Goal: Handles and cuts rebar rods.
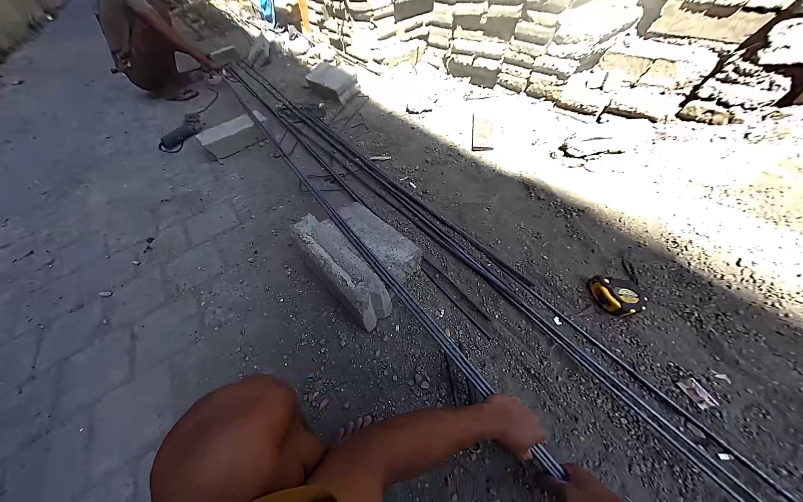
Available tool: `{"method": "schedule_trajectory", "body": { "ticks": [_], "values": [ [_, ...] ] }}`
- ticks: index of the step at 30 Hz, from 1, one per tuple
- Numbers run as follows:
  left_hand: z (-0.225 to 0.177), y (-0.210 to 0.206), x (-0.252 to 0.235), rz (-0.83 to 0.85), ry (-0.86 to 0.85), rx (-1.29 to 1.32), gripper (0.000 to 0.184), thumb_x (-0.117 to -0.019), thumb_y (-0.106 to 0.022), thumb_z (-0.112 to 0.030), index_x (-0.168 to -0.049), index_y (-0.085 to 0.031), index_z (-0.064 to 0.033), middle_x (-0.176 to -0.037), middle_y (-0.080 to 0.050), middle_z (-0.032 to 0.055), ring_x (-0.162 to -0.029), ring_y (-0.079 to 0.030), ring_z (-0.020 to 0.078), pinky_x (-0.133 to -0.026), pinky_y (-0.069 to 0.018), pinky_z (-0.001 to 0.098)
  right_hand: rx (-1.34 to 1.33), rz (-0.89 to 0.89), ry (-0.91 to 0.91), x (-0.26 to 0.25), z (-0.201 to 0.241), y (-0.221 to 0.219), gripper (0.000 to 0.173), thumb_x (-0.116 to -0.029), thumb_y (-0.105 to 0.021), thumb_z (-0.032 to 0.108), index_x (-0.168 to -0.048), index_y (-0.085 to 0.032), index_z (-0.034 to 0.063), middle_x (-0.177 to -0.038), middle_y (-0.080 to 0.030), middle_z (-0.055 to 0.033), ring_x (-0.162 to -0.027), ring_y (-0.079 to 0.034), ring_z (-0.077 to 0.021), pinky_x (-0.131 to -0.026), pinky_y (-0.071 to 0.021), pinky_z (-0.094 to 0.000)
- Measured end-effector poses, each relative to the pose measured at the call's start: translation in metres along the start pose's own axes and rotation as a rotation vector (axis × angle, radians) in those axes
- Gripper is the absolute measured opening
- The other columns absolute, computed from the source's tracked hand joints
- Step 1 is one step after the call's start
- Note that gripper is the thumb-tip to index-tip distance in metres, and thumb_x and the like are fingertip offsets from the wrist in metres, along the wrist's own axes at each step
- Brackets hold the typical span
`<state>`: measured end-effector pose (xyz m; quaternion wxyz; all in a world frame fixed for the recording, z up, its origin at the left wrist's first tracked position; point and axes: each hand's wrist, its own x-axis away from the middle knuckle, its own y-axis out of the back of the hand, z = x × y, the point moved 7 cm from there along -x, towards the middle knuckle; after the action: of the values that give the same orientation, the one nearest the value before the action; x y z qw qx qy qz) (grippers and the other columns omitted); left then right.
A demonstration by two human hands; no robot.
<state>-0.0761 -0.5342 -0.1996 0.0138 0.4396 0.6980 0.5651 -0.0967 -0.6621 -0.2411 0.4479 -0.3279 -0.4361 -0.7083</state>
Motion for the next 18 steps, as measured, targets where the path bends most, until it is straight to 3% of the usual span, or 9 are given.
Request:
{"method": "schedule_trajectory", "body": {
  "ticks": [9,15,18],
  "values": [
    [0.002,-0.001,0.002,0.001,-0.004,-0.025,0.033,-0.0961,-0.067,-0.034,-0.112,-0.069,-0.0050,-0.106,-0.072,0.0172,-0.103,-0.067,0.0382,-0.083,-0.0519,0.0597,0.016,-0.026,0.009,-0.020,-0.008,-0.002,0.042,-0.1022,-0.062,0.041,-0.079,-0.062,0.0056,-0.059,-0.052,-0.0032,-0.048,-0.049,-0.0148,-0.051,-0.0439,-0.0353],
    [-0.003,0.002,0.001,0.044,-0.002,-0.048,0.035,-0.0980,-0.063,-0.035,-0.117,-0.068,-0.0051,-0.107,-0.071,0.0196,-0.104,-0.067,0.0400,-0.084,-0.0507,0.0608,0.113,0.016,-0.016,-0.002,0.006,0.003,0.048,-0.1042,-0.057,0.046,-0.087,-0.062,0.0010,-0.069,-0.053,-0.0083,-0.059,-0.052,-0.0202,-0.061,-0.0460,-0.0426],
    [0.000,0.005,0.006,0.097,0.034,-0.052,0.035,-0.0984,-0.061,-0.034,-0.118,-0.067,-0.0052,-0.109,-0.070,0.0208,-0.107,-0.067,0.0408,-0.086,-0.0503,0.0611,0.127,0.028,0.032,-0.003,0.012,0.003,0.048,-0.1036,-0.056,0.046,-0.087,-0.061,0.0017,-0.069,-0.053,-0.0083,-0.059,-0.053,-0.0210,-0.061,-0.0456,-0.0436]
  ]
}}
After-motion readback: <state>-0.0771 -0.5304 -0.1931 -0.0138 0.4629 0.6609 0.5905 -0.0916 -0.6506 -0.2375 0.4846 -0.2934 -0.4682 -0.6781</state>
